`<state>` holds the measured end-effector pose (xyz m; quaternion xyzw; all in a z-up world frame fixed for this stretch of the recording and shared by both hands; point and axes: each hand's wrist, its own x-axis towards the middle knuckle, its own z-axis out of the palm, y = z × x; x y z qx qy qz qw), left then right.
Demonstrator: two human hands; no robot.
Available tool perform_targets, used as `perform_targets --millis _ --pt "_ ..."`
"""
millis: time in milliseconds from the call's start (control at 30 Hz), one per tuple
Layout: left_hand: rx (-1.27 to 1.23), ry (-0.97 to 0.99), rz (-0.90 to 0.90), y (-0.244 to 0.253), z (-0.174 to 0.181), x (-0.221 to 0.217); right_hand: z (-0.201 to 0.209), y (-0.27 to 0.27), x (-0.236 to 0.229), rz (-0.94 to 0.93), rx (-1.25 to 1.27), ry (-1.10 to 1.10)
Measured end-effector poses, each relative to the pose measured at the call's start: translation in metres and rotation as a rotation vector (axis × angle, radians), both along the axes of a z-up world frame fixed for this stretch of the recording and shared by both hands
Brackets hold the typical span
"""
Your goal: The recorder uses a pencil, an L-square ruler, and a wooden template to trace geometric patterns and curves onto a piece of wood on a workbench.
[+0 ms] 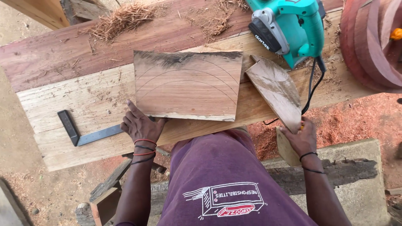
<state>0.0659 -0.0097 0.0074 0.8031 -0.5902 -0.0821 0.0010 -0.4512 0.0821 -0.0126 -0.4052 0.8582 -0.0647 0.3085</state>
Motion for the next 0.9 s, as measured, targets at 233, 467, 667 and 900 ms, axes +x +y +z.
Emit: perform_targets --millis 233,467,667,900 --pt "0.172 0.0 0.03 0.016 0.008 -0.017 -0.036 0.008 0.002 0.032 -0.043 0.087" --pt "0.217 0.01 -0.023 0.024 -0.001 -0.016 -0.046 0.055 -0.004 0.245 -0.496 0.077" --pt "0.2 0.053 -0.002 0.014 0.009 -0.02 -0.013 0.028 0.045 0.406 -0.735 -0.051" --pt "-0.062 0.249 0.069 0.01 0.008 -0.017 0.009 -0.059 0.154 0.826 -0.891 0.052"
